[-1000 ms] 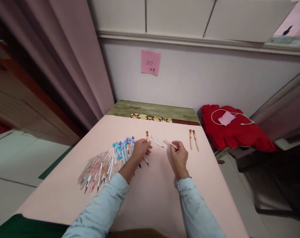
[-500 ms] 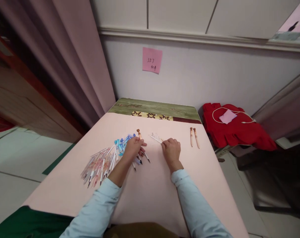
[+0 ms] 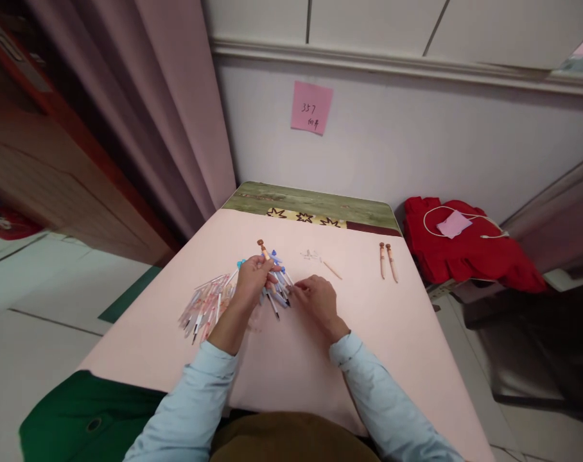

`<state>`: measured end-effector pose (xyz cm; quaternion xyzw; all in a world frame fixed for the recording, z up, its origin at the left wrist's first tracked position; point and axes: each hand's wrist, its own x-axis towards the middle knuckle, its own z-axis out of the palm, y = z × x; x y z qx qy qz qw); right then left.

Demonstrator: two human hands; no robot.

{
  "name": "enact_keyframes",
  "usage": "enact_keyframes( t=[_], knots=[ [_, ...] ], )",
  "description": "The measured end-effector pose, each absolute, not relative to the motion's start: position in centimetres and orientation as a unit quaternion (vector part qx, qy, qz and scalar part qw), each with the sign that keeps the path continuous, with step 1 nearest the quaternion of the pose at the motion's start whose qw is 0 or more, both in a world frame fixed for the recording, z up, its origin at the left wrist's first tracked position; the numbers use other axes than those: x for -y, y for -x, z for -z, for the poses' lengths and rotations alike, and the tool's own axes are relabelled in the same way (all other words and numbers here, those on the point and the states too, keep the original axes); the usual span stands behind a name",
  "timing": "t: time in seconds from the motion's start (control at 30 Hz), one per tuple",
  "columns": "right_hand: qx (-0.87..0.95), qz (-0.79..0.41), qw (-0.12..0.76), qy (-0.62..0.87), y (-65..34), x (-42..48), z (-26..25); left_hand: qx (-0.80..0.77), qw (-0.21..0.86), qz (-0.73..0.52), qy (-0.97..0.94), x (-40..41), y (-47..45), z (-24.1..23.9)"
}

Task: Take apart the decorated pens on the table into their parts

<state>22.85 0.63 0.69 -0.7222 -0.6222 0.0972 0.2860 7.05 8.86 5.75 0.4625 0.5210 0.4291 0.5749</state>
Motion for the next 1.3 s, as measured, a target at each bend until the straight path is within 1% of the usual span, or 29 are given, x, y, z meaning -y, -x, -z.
enact_keyframes(
  t=[0.1,0.3,0.53,0.63,0.8,0.87,0.93,1.0,1.07,1.17,1.23,1.3],
  knots=[
    [0.632,-0.095,0.289,0.713,-23.1,-1.2,-0.1,-0.525,0.571,-0.423,-0.468,-8.9,-6.6,-5.4],
    [0.712,-0.068,0.249,0.653,-24.0,-1.9,0.4,-0.529,0.583,-0.408,-0.462,-9.1,-5.7,-4.4],
    [0.750,-0.028,0.196,0.631,-23.8,-2.0,0.0,-0.526,0.581,-0.392,-0.481,-9.3,-6.0,-4.0],
    [0.730,-0.011,0.196,0.655,-24.5,-2.5,-0.1,-0.520,0.580,-0.380,-0.499,-9.2,-6.5,-3.6],
    [0.618,0.011,0.223,0.753,-27.2,-4.0,-0.7,-0.505,0.607,-0.349,-0.505,-8.6,-8.0,-2.7],
    [0.584,-0.014,0.253,0.771,-27.8,-4.1,-1.0,-0.493,0.624,-0.335,-0.505,-8.3,-8.7,-2.5],
    [0.556,-0.063,0.318,0.765,-27.8,-3.9,-1.3,-0.487,0.631,-0.323,-0.510,-8.1,-9.4,-2.4],
    [0.526,-0.147,0.404,0.734,-27.2,-3.5,-1.6,-0.483,0.623,-0.316,-0.528,-8.0,-10.2,-2.6],
    [0.479,-0.257,0.489,0.682,-26.4,-3.1,-1.9,-0.475,0.605,-0.307,-0.561,-8.0,-11.0,-3.0],
    [0.370,-0.387,0.590,0.604,-25.7,-3.2,-2.2,-0.457,0.572,-0.273,-0.624,-7.6,-12.2,-3.7],
    [0.312,-0.421,0.630,0.574,-25.9,-3.4,-2.3,-0.450,0.556,-0.250,-0.652,-7.1,-12.7,-4.0],
    [0.275,-0.424,0.652,0.565,-26.5,-3.7,-2.3,-0.447,0.552,-0.231,-0.665,-6.6,-12.8,-3.9]
  ],
)
